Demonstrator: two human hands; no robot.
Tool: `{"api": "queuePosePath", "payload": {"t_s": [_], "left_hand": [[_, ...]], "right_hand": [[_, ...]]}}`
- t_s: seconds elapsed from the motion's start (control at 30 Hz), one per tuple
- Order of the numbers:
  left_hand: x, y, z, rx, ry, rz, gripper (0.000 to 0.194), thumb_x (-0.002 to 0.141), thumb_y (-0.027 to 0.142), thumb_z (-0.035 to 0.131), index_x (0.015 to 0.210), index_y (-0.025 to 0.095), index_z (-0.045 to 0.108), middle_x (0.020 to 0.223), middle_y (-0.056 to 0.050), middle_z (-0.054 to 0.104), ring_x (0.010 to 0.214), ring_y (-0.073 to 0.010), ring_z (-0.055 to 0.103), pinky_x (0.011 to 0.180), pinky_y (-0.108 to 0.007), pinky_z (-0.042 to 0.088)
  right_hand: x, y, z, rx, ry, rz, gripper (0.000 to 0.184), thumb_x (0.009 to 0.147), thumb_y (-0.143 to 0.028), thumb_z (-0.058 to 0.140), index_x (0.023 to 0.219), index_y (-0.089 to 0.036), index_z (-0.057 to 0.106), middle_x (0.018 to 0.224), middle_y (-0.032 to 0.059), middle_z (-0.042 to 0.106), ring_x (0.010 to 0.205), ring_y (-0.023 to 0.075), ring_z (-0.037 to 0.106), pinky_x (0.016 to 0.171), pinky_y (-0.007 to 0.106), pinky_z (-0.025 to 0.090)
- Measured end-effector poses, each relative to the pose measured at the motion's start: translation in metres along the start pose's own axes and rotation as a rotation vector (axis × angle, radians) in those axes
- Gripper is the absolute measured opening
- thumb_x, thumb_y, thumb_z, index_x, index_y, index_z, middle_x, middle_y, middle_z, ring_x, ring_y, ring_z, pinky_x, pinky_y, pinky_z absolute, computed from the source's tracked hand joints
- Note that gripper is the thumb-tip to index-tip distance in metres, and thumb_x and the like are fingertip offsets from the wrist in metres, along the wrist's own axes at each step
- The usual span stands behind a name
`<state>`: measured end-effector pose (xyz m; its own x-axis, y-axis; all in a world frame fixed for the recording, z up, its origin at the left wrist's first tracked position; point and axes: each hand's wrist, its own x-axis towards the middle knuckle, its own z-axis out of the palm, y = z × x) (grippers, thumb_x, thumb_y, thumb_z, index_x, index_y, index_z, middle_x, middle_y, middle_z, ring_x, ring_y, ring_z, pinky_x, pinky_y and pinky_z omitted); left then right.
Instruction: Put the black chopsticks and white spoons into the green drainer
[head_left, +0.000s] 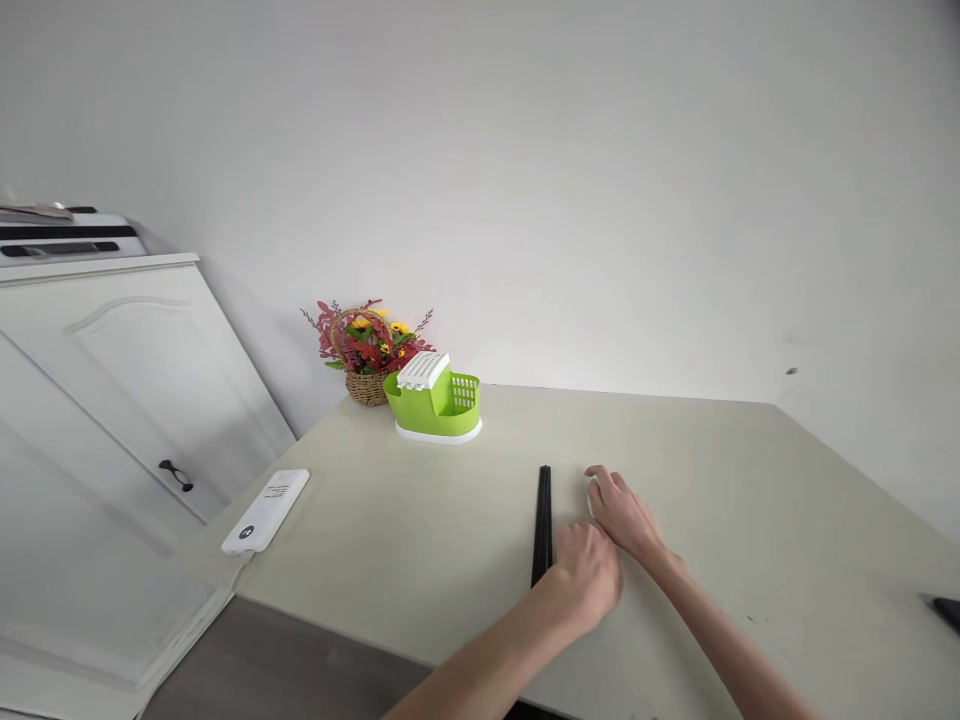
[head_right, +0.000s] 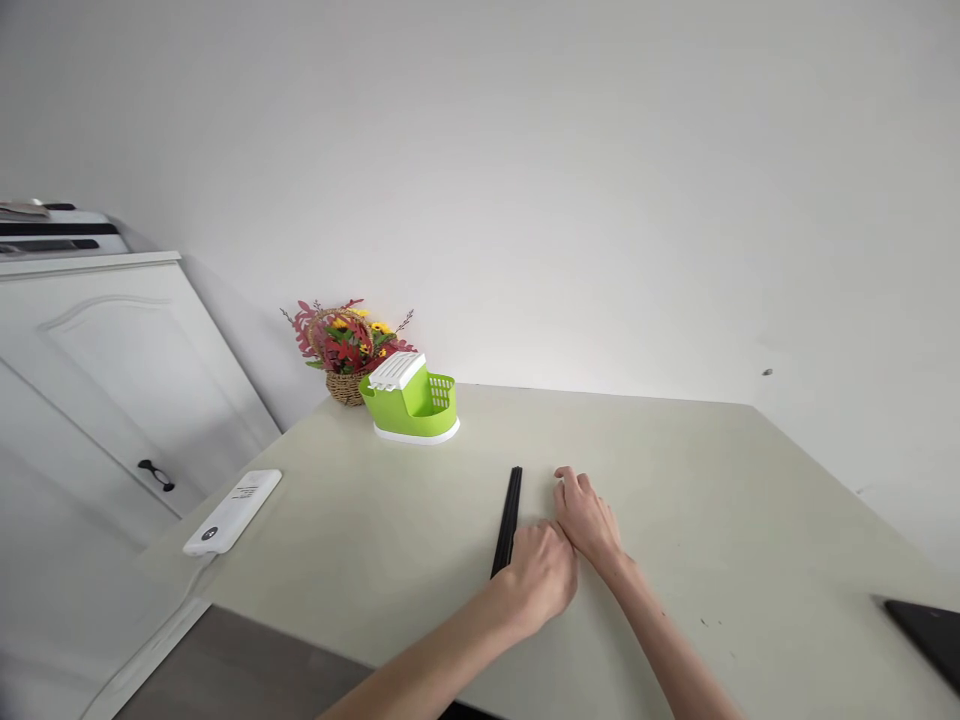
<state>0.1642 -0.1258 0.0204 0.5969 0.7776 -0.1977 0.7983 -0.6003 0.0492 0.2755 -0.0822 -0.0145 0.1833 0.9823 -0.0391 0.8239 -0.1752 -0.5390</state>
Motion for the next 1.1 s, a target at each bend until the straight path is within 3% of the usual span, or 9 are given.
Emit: {"api": "queuePosePath", "payload": {"t_s": [0.17,0.3,0.43,0.6,0.67,0.77,0.83,0.93,1.1], "left_hand": [[-0.002,0.006,0.010,0.087,0.068,0.004,0.009,0.082,0.010,0.067,0.089,0.009,0.072,0.086,-0.017,0.068,0.085,-0.0286,0.063,0.068,-0.035,0.046],[-0.014,-0.018,-0.004,0.058,0.214,-0.037,0.038,0.099,0.043,0.053,0.101,0.009,0.070,0.093,-0.019,0.067,0.087,-0.0306,0.063,0.075,-0.041,0.049],[-0.017,-0.090,-0.064,0.097,0.537,-0.050,0.044,0.102,0.053,0.045,0.105,0.014,0.065,0.106,-0.017,0.066,0.100,-0.0315,0.060,0.092,-0.046,0.047],[-0.008,-0.211,-0.138,0.159,0.928,-0.353,0.039,0.103,0.046,0.044,0.121,0.015,0.060,0.127,-0.019,0.061,0.123,-0.0361,0.050,0.103,-0.049,0.041],[-0.008,-0.250,-0.147,0.182,0.921,-0.449,0.045,0.102,0.048,0.045,0.131,0.015,0.057,0.137,-0.020,0.058,0.129,-0.0387,0.046,0.107,-0.052,0.038],[-0.009,-0.289,-0.144,0.152,0.755,-0.462,0.052,0.102,0.049,0.043,0.142,0.017,0.051,0.144,-0.017,0.056,0.132,-0.0369,0.047,0.111,-0.051,0.036],[-0.008,-0.298,-0.139,0.086,0.655,-0.444,0.055,0.103,0.050,0.039,0.148,0.019,0.047,0.151,-0.015,0.052,0.133,-0.0341,0.049,0.111,-0.047,0.038],[0.003,-0.289,-0.136,0.018,0.602,-0.462,0.060,0.103,0.054,0.036,0.152,0.019,0.044,0.158,-0.016,0.042,0.134,-0.0364,0.049,0.108,-0.048,0.043],[0.035,-0.227,-0.138,-0.034,0.512,-0.315,0.062,0.105,0.054,0.025,0.158,0.023,0.038,0.163,-0.017,0.035,0.119,-0.0349,0.062,0.090,-0.045,0.055]], "right_hand": [[-0.002,0.008,0.002,-0.041,0.024,-0.011,0.038,0.105,-0.031,0.026,0.132,-0.027,0.053,0.128,0.0093,0.061,0.078,0.0189,0.068,0.067,0.030,0.042],[-0.004,0.017,0.004,-0.035,0.046,-0.040,0.040,0.105,-0.034,0.025,0.133,-0.029,0.052,0.131,0.0087,0.058,0.074,0.0181,0.068,0.063,0.030,0.042],[-0.006,0.022,0.006,-0.024,0.068,-0.064,0.043,0.104,-0.041,0.023,0.133,-0.030,0.053,0.131,0.0084,0.057,0.074,0.0187,0.069,0.064,0.032,0.044],[-0.006,0.026,0.005,-0.034,0.085,-0.087,0.047,0.103,-0.050,0.022,0.133,-0.032,0.054,0.133,0.0072,0.056,0.073,0.0197,0.069,0.065,0.035,0.045],[-0.006,0.029,0.005,-0.029,0.091,-0.112,0.050,0.103,-0.053,0.020,0.134,-0.032,0.053,0.134,0.0073,0.056,0.075,0.0206,0.070,0.067,0.036,0.046],[-0.006,0.035,0.004,0.018,0.085,-0.148,0.052,0.103,-0.057,0.020,0.134,-0.031,0.053,0.136,0.0070,0.057,0.082,0.0221,0.071,0.073,0.037,0.049],[-0.007,0.040,0.003,0.063,0.083,-0.161,0.051,0.103,-0.059,0.022,0.135,-0.032,0.052,0.136,0.0063,0.058,0.087,0.0227,0.072,0.075,0.037,0.049],[-0.011,0.051,0.000,0.115,0.121,-0.134,0.051,0.101,-0.062,0.027,0.139,-0.035,0.049,0.138,0.0060,0.059,0.089,0.0232,0.072,0.073,0.036,0.050],[-0.024,0.079,-0.008,0.222,0.240,-0.014,0.052,0.098,-0.063,0.033,0.135,-0.031,0.051,0.137,0.0086,0.062,0.086,0.0230,0.070,0.076,0.038,0.051]]}}
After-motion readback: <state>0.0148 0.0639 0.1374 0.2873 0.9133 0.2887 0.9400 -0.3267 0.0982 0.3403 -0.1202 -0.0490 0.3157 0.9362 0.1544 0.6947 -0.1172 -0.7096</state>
